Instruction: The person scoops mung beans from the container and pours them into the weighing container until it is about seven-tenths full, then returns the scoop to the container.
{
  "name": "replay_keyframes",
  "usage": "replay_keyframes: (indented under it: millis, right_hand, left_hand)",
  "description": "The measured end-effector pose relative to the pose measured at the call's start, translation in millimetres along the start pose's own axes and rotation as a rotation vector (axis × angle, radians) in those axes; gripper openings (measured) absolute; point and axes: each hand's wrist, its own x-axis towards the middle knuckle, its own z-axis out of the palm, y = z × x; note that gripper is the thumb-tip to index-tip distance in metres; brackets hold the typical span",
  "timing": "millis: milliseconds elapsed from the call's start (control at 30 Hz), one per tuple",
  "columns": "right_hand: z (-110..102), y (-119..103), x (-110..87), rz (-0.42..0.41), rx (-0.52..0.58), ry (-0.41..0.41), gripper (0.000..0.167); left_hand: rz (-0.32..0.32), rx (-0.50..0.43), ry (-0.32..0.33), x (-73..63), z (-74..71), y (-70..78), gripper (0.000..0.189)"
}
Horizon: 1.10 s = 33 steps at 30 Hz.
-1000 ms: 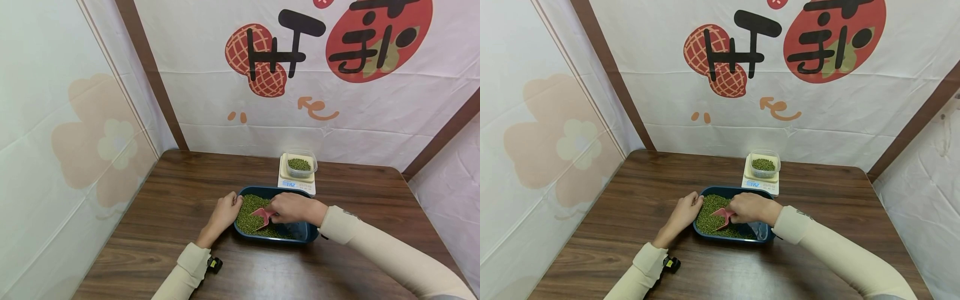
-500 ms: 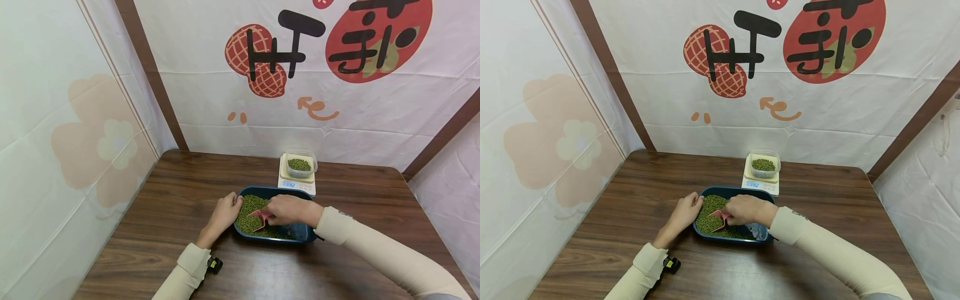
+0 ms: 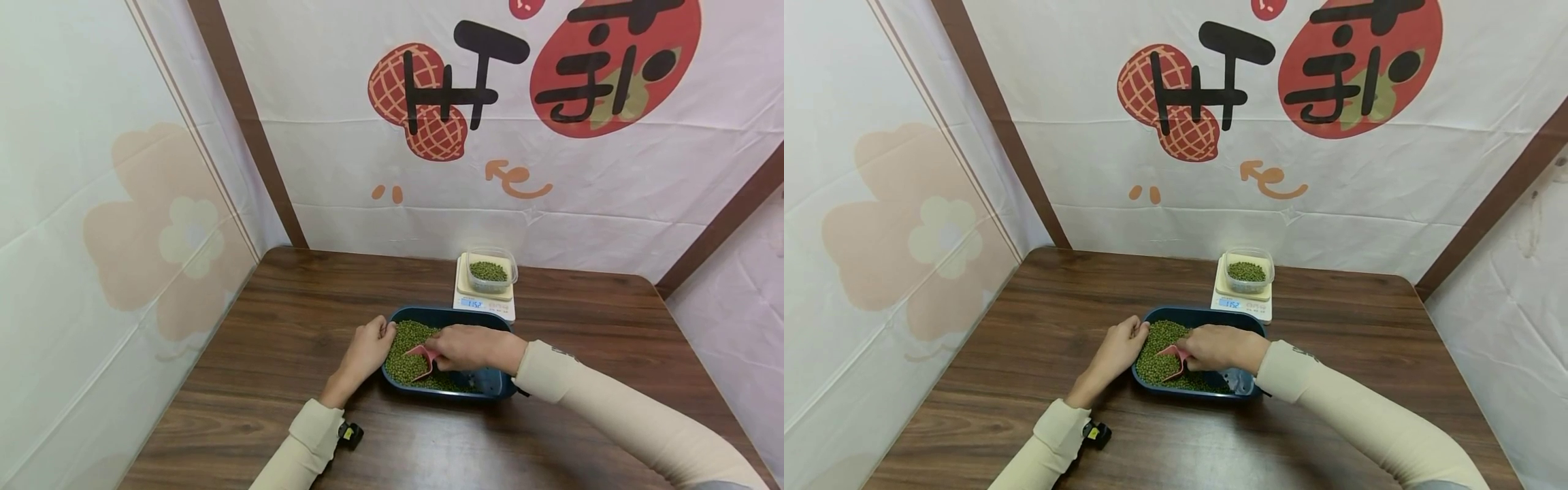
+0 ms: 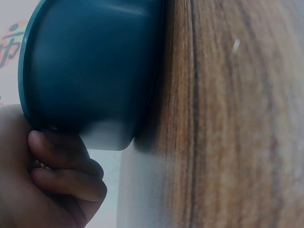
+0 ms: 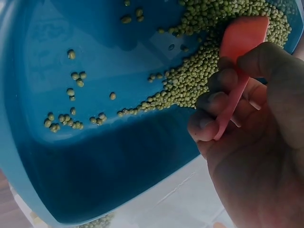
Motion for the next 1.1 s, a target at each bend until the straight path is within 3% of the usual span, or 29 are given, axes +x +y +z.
replay_keyframes:
  millis: [267, 400, 467, 533, 633, 700, 800, 1100]
  right_hand:
    - [0, 0, 0.1, -0.010, -0.008, -0.009, 0.008]
    - [1, 1, -0.3, -0.025, 0.004, -0.007, 0.006]
    - [1, 2, -0.5, -0.032, 0.016, -0.006, 0.004]
    - [1, 3, -0.6, -0.035, 0.033, -0.007, 0.003]
    - [1, 5, -0.5, -0.037, 0.057, -0.010, 0.003]
    - [0, 7, 0.1, -0.040, 0.076, -0.010, 0.004]
    - [0, 11, 0.9, -0.048, 0.095, -0.004, 0.005]
    - [-1, 21, 2.5, -0.091, 0.169, 0.029, 0.010]
  left_hand:
    - [0.075, -0.030, 0.034, -0.6, 2.6, -5.3, 0.039]
    - [0.065, -0.058, 0.024, -1.7, 0.3, -3.0, 0.040]
    - [0.114, -0.062, 0.041, 4.2, 7.3, -18.6, 0.041]
    - [0.118, -0.062, 0.047, 4.5, 7.4, -19.0, 0.041]
    - [0.103, -0.048, 0.046, 5.9, 7.6, -18.6, 0.041]
    - [0.040, -0.036, 0.022, 2.7, 1.0, -4.0, 0.040]
    - [0.012, -0.011, 0.002, 5.5, 1.4, -3.7, 0.040]
    - [0.006, 0.001, -0.002, 13.0, 0.7, -4.5, 0.039]
